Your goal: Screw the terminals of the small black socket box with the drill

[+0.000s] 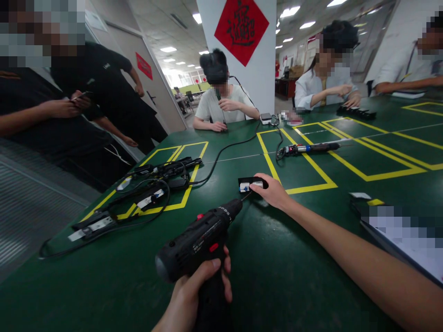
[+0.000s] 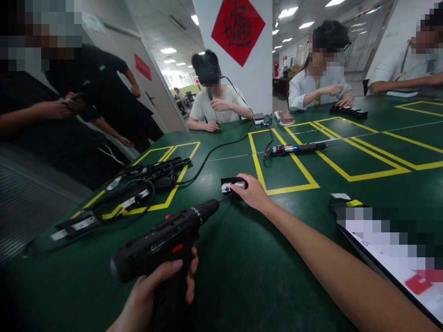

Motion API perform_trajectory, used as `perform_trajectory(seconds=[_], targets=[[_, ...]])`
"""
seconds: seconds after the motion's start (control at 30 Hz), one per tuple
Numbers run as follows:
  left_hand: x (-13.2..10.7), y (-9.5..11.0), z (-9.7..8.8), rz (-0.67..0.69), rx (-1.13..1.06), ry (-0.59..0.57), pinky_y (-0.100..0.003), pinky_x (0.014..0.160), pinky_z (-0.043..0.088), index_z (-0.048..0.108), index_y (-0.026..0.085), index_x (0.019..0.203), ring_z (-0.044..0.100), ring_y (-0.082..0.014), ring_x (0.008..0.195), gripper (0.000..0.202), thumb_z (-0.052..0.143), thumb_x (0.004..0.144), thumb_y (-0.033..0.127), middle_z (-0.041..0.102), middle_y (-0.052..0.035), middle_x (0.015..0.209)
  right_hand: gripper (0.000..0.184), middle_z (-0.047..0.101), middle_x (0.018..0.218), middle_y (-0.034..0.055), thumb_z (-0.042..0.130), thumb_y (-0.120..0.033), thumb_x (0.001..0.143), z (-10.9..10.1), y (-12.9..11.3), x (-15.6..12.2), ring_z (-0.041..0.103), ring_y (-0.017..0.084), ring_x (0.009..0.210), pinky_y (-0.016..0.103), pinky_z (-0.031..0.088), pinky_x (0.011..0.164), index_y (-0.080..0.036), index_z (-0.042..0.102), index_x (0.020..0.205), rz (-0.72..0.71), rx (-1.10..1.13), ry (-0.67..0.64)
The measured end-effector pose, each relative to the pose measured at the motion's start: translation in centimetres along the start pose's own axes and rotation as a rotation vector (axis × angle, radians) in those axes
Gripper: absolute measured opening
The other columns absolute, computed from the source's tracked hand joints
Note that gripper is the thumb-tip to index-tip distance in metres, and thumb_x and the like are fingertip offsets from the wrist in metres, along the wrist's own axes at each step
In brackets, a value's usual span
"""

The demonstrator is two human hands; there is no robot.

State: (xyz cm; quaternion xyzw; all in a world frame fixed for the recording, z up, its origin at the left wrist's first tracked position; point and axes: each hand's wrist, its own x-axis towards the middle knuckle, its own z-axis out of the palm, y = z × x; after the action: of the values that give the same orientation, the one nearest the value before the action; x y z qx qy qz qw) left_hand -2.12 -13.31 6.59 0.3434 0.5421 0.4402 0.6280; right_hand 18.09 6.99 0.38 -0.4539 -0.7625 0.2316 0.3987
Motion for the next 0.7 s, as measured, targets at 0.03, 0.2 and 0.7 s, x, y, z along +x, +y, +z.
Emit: perform_trajectory(seconds=[0.03, 0.2, 0.7], targets=[[0.01, -0.04, 0.01, -0.005, -0.013, 0.002, -0.03, 0.053, 0.045, 0.058, 0.013, 0.095, 0.059, -0.0163, 0.048, 0.028, 0.056, 0.078, 0.035, 0.063, -0.005, 0.075, 0.03, 0.063, 0.104, 0.005, 0.055, -0.037, 0.089, -0.03, 0.0, 0.01, 0.062, 0.018, 0.087, 0.039, 0.051, 0.077, -0.017, 0.057, 0.111, -0.001, -0.001, -0.002], [0.06, -0.26, -0.11, 0.002, -0.024, 0.007, -0.03, 0.052, 0.045, 0.057, 0.013, 0.095, 0.059, -0.016, 0.048, 0.028, 0.055, 0.079, 0.035, 0.061, -0.0046, 0.076, 0.029, 0.063, 0.104, 0.0052, 0.055, -0.036, 0.09, -0.19, -0.04, -0.03, 0.063, 0.018, 0.087, 0.039, 0.051, 0.076, -0.017, 0.058, 0.111, -0.009, -0.009, -0.007], [0.12, -0.09, -0.17, 0.007, 0.01, -0.04, -0.032, 0.055, 0.046, 0.054, 0.011, 0.103, 0.06, -0.0172, 0.05, 0.031, 0.049, 0.083, 0.034, 0.063, -0.0085, 0.083, 0.03, 0.063, 0.104, 0.0052, 0.055, -0.037, 0.089, -0.11, 0.31, 0.04, 0.063, 0.018, 0.088, 0.039, 0.051, 0.077, -0.017, 0.058, 0.111, -0.021, -0.012, 0.001]])
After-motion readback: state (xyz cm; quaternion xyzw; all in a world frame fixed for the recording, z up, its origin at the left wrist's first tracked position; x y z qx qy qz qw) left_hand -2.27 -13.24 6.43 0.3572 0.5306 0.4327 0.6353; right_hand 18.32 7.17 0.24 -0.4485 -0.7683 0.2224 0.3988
